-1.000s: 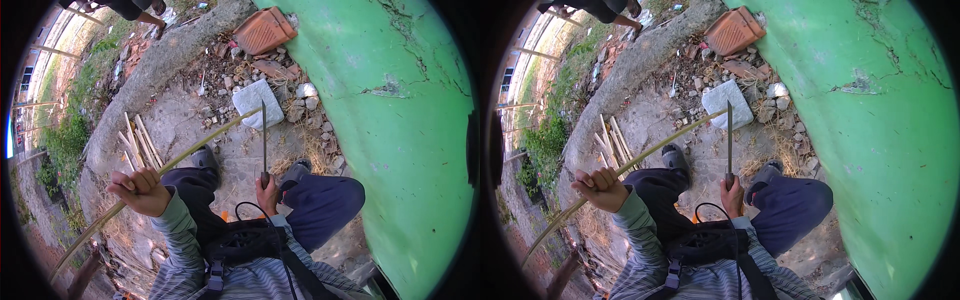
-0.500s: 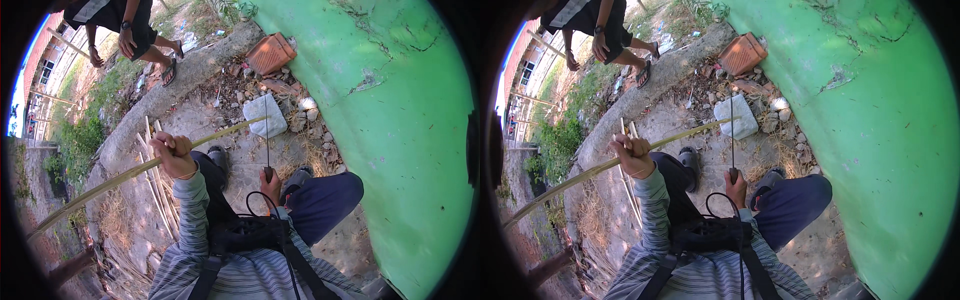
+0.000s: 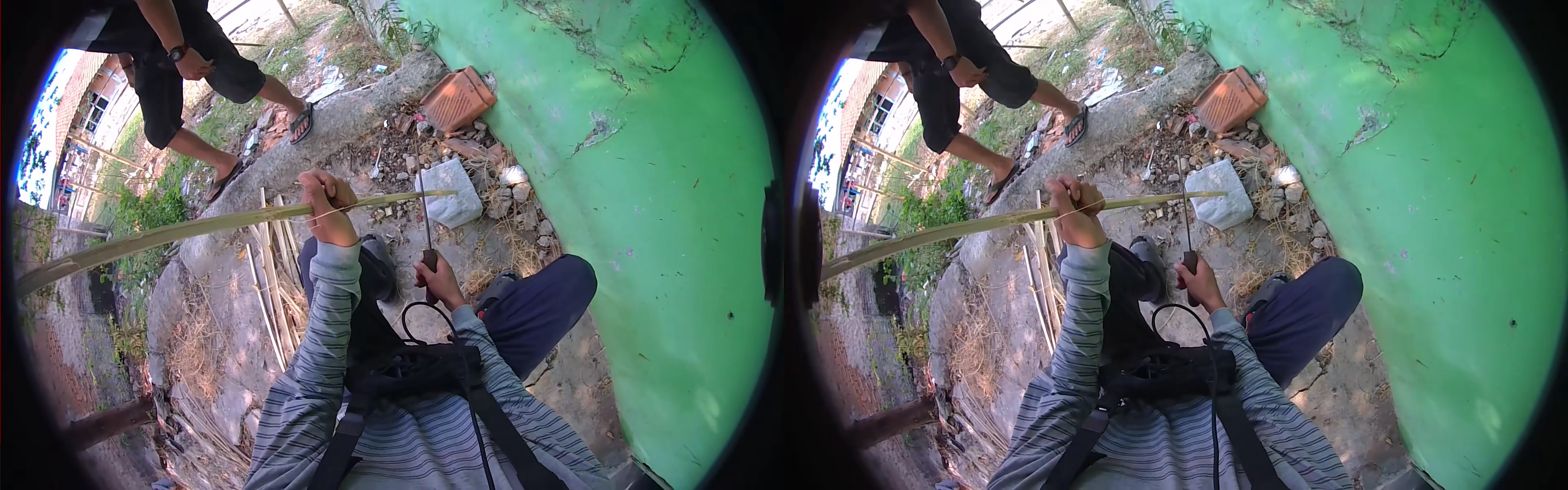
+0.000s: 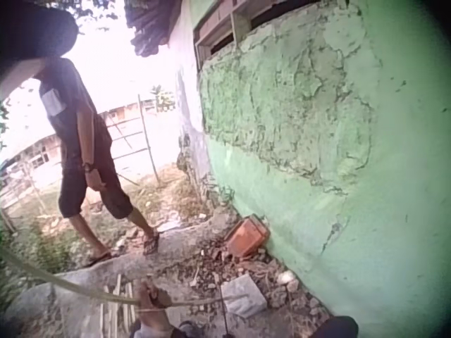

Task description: The person strips the outer bark from a length of bamboo using a knife while seated outdoors.

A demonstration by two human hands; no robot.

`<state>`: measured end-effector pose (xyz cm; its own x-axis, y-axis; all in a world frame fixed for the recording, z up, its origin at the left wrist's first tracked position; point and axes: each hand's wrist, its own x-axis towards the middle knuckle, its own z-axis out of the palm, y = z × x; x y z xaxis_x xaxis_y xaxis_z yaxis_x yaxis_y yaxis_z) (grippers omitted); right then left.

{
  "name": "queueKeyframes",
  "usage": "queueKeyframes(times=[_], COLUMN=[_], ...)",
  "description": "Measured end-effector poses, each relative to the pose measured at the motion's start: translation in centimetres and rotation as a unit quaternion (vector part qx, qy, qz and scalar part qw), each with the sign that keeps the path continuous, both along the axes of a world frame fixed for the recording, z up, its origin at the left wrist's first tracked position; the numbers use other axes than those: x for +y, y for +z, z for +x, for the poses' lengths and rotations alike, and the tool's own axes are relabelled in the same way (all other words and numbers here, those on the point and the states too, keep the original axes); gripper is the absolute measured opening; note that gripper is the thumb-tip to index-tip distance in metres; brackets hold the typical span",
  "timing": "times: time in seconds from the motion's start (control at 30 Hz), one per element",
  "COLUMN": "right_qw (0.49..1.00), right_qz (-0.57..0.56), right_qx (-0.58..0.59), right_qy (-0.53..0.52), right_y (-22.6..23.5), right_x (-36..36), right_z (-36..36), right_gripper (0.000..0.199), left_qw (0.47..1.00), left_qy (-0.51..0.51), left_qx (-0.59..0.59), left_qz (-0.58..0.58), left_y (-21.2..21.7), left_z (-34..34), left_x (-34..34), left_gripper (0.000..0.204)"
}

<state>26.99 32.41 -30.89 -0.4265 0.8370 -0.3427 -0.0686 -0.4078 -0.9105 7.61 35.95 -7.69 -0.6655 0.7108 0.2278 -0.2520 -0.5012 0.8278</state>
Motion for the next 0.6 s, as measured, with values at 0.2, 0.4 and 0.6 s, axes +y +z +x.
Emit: queueKeyframes(times=[0.2, 0.4, 0.6], right_qw=[0.993, 0.984, 0.957], right_qz=[0.065, 0.067, 0.157], right_qx=[-0.102, -0.159, -0.23], right_qy=[-0.01, -0.055, -0.085], right_y=[1.7, 2.6, -0.2], right_x=[1.3, 2.0, 1.9], right_z=[-1.7, -1.9, -1.6], right_gripper=[0.021, 0.036, 0.037], left_qw=[1.0, 0.999, 1.0], left_qy=[0.01, 0.029, 0.022], left_qx=[-0.005, -0.019, -0.02], left_qz=[0.004, -0.02, -0.001], left_y=[1.0, 1.1, 0.8], left_z=[-1.2, -0.4, -0.5], left_x=[3.5, 3.4, 3.0], left_gripper=[0.047, 0.048, 0.048])
